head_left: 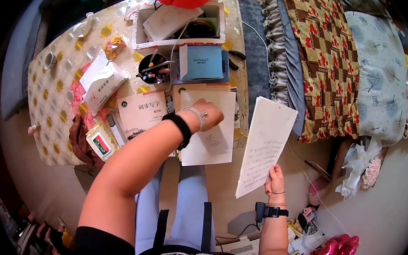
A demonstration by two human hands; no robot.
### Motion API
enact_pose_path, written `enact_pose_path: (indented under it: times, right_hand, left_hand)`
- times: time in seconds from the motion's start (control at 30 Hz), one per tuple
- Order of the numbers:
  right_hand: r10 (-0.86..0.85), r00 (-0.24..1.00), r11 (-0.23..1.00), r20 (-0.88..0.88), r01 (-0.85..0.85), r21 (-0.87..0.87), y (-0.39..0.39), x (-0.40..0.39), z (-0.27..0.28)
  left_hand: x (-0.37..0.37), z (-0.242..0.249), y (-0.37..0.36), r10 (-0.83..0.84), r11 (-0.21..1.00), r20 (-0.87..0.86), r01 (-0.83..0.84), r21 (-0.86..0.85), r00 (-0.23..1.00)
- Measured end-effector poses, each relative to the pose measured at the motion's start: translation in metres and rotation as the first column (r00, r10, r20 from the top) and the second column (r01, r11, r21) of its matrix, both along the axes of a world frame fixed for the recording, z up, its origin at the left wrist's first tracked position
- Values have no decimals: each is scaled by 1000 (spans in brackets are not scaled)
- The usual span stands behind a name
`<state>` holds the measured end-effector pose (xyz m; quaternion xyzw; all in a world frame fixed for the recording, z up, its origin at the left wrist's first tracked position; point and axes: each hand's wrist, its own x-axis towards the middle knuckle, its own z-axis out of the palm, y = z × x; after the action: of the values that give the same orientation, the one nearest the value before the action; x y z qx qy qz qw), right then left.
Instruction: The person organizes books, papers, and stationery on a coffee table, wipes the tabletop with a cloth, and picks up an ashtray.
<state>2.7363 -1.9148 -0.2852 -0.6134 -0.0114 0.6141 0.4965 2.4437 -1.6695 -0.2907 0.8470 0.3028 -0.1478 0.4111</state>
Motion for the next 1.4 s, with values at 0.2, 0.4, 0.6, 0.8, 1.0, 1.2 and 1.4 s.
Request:
enact_pose_path:
  times: [0.2, 0.4, 0.6, 0.8, 1.0, 1.2, 1.4]
  right_hand:
    - [146, 986, 989, 84, -142, -50, 14, -18, 4]
    - [372, 892, 928, 255, -355, -113, 51, -83, -24]
    - [715, 98, 626, 692, -530, -572, 59, -124, -35]
    - [616, 268, 734, 740, -537, -416, 35, -121, -75]
    - [656, 486, 745, 577, -540, -392, 50, -122, -74]
    - [561, 678, 825, 474, -503, -257, 56, -110, -76]
    - [640, 501, 748, 582, -581, -322, 47, -108, -67]
  left_hand:
    - [-6, -44, -20, 501, 780, 410, -603, 168, 762]
    - [-56, -32, -135, 964, 132, 259, -950, -282, 57]
    - [-41, -48, -164, 983, 127, 162, -966, -223, 92]
    - [-25, -49, -153, 977, 195, 101, -976, -97, 186]
    - [-23, -49, -140, 980, 175, 101, -984, -43, 170]
    - [-23, -65, -128, 998, -56, 14, -992, -109, -58]
    - [-24, -73, -125, 961, -144, -273, -905, -401, -32]
